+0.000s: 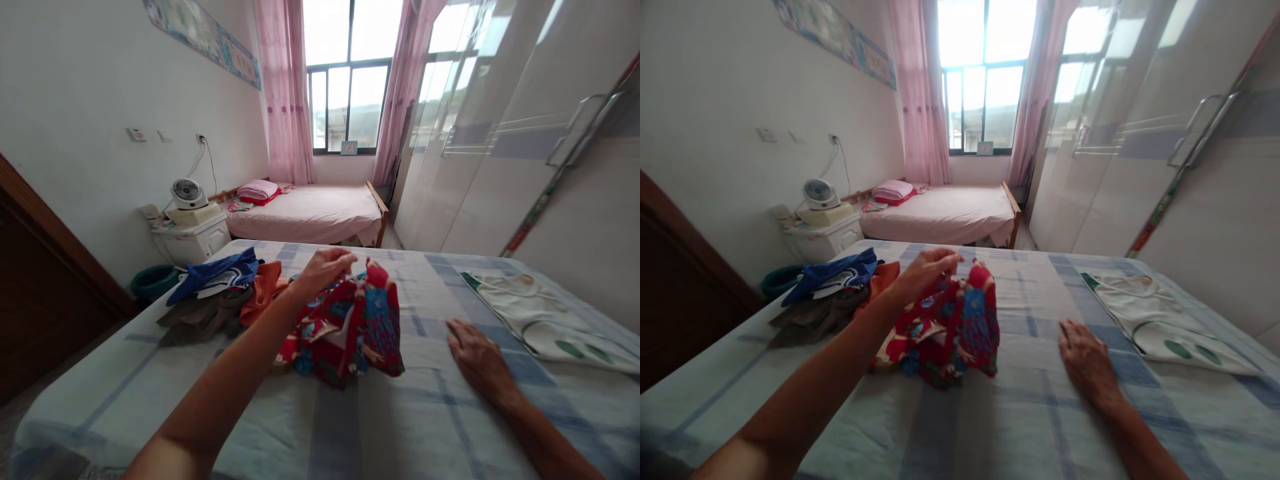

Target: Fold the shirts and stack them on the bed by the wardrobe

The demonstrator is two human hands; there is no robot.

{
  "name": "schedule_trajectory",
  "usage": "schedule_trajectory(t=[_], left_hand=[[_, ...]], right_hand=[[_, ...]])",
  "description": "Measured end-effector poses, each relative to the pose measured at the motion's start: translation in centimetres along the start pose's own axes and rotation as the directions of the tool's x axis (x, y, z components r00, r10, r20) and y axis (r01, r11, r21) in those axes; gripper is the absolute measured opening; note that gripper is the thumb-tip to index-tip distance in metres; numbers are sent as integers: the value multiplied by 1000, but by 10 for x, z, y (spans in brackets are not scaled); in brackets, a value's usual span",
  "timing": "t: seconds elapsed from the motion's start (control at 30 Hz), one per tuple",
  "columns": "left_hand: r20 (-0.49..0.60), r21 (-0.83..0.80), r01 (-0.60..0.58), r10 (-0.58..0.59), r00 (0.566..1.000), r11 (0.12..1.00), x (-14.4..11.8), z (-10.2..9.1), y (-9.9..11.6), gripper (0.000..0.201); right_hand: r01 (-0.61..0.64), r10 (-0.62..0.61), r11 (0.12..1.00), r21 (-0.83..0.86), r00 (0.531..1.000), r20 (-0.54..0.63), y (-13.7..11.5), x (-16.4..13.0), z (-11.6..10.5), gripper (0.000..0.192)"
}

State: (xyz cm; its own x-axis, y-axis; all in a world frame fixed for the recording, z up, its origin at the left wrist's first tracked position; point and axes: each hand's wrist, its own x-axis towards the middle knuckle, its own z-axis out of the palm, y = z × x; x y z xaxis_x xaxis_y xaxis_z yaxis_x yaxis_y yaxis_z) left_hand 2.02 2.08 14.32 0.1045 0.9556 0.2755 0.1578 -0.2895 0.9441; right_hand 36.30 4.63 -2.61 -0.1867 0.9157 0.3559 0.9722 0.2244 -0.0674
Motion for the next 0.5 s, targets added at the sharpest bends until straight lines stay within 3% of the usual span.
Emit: schedule_trajectory(t=[0.1, 0.17, 0.23, 0.37, 0.5], left_hand=[[23, 461, 8, -20, 1000, 887, -28, -3, -47, 23], [38, 640, -26, 2, 999, 768, -49, -13, -70, 23], [74, 701, -54, 3, 997, 711, -69, -26, -83, 25], [92, 714, -42, -34, 995, 699, -98, -43, -91, 34], [199, 742, -126, -36, 979, 658, -114, -39, -89, 71]], right_hand=[[3, -3, 999, 37, 1000, 5, -1, 0, -1, 47], [22, -23, 995, 100, 1000, 7, -1, 1, -2, 46], [52, -57, 977, 206, 998, 17, -2, 2, -6, 44], [143, -191, 879, 455, 980, 61, -10, 2, -17, 41], [167, -289, 738, 654, 954, 83, -33, -2, -23, 41]])
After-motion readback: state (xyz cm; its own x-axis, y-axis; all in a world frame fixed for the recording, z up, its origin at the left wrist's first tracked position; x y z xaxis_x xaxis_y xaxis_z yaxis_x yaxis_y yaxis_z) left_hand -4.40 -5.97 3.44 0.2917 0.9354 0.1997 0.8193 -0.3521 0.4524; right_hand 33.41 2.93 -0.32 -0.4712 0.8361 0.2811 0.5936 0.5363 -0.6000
